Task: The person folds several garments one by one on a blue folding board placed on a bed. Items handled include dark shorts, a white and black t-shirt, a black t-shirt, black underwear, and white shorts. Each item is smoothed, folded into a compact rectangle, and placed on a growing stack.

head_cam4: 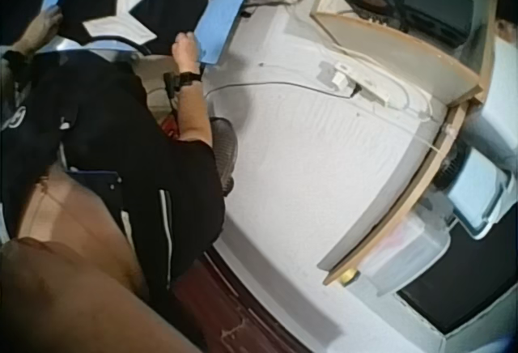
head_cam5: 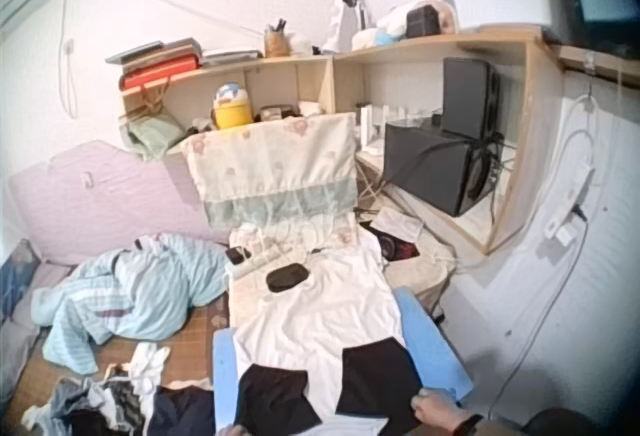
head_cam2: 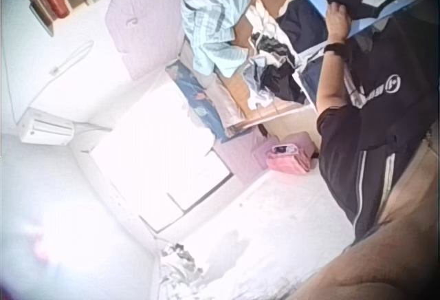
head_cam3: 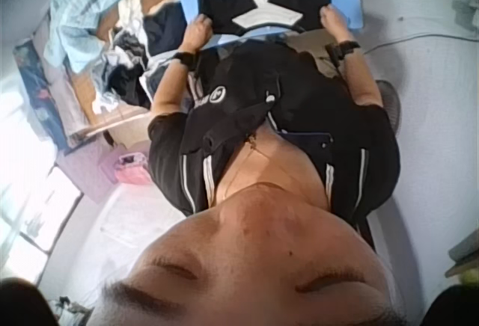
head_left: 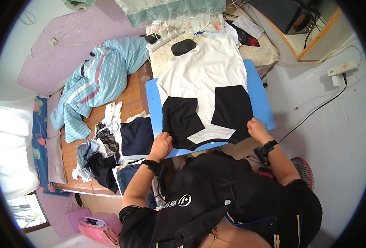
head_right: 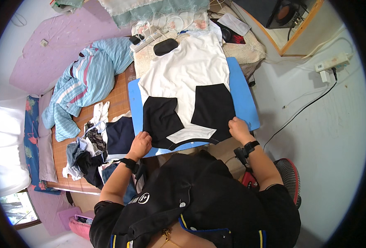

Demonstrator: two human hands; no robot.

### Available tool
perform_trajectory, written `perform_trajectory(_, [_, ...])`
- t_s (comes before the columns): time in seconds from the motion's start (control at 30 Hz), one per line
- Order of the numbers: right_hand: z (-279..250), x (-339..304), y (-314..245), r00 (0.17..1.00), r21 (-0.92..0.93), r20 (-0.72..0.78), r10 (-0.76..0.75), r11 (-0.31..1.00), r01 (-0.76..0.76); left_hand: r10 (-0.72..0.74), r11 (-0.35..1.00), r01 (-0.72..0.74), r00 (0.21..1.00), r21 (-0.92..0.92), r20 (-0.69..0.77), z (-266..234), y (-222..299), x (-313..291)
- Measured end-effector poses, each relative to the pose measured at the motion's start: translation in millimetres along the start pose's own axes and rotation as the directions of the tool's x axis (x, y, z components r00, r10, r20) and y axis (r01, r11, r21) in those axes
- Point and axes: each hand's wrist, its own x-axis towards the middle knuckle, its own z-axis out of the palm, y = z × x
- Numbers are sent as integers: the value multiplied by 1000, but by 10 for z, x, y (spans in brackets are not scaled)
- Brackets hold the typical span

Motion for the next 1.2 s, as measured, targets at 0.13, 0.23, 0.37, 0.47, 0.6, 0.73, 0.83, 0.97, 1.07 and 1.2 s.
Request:
perform_trajectory(0.13, [-47, -117, 146, 989, -33, 49, 140, 990, -139, -38, 997, 28, 989, 70, 146, -37, -28, -119])
perform_trajectory(0.23, [-151, -68, -50, 990, 82, 26, 138, 987, -140, -72, 997, 69, 967, 20, 246, -171, 31, -86])
perform_trajectory(0.37, [-34, 71, -270, 999, 165, -36, 28, 986, -22, -43, 990, 56, 994, -126, 104, -232, 4, 365])
perform_trajectory(0.47, [8, 108, -411, 999, 184, 3, 37, 982, -37, -53, 960, 28, 995, -280, -83, -156, -16, 909])
perform_trajectory(0.6, [104, 95, -526, 996, 260, 78, 54, 963, -73, -120, 961, 129, 991, -245, 52, -64, -33, 1539])
perform_trajectory(0.73, [148, -6, -600, 991, 371, 92, 93, 921, -120, -122, 966, 154, 980, -209, 156, 224, -110, 1878])
perform_trajectory(0.83, [160, -106, -594, 990, 416, 38, 133, 899, -137, -118, 969, 154, 976, -195, 181, 403, -203, 2031])
perform_trajectory(0.97, [47, -238, -549, 974, 430, 29, 226, 876, -216, -241, 927, 194, 964, -322, -114, 371, -218, 1966])
perform_trajectory(1.07, [4, -329, -469, 960, 395, -61, 274, 890, -229, -224, 944, 169, 959, -284, -173, 316, -245, 1736])
perform_trajectory(1.2, [-146, -344, -464, 947, 294, -128, 294, 923, -247, 74, 959, -95, 993, -267, -89, 13, -69, 1200])
